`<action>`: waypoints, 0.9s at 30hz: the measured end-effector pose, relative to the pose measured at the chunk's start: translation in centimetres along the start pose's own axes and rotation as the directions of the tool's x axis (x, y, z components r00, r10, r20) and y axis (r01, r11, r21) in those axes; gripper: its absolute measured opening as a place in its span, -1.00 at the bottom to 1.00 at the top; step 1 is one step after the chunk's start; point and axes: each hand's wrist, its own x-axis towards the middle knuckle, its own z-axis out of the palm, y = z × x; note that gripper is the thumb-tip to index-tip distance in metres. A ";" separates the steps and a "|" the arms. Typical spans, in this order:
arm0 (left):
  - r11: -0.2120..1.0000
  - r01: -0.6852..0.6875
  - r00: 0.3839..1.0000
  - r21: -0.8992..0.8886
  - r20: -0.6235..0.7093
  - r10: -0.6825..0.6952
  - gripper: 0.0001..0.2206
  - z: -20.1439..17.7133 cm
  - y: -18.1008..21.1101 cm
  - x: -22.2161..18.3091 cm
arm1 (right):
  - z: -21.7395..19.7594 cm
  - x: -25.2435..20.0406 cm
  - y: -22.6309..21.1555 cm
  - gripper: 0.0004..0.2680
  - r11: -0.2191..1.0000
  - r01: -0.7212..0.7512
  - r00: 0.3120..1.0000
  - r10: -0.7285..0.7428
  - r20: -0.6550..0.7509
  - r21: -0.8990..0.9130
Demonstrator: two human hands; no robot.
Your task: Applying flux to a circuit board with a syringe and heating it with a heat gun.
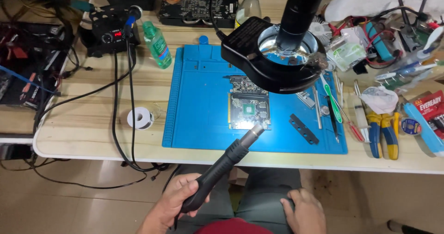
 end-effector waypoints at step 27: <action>0.770 -0.498 0.727 0.399 0.677 0.120 -0.34 13.2 5.5 -1.7 | -15.4 -4.7 -5.8 -0.61 0.393 0.849 0.358 0.065 -0.931 0.354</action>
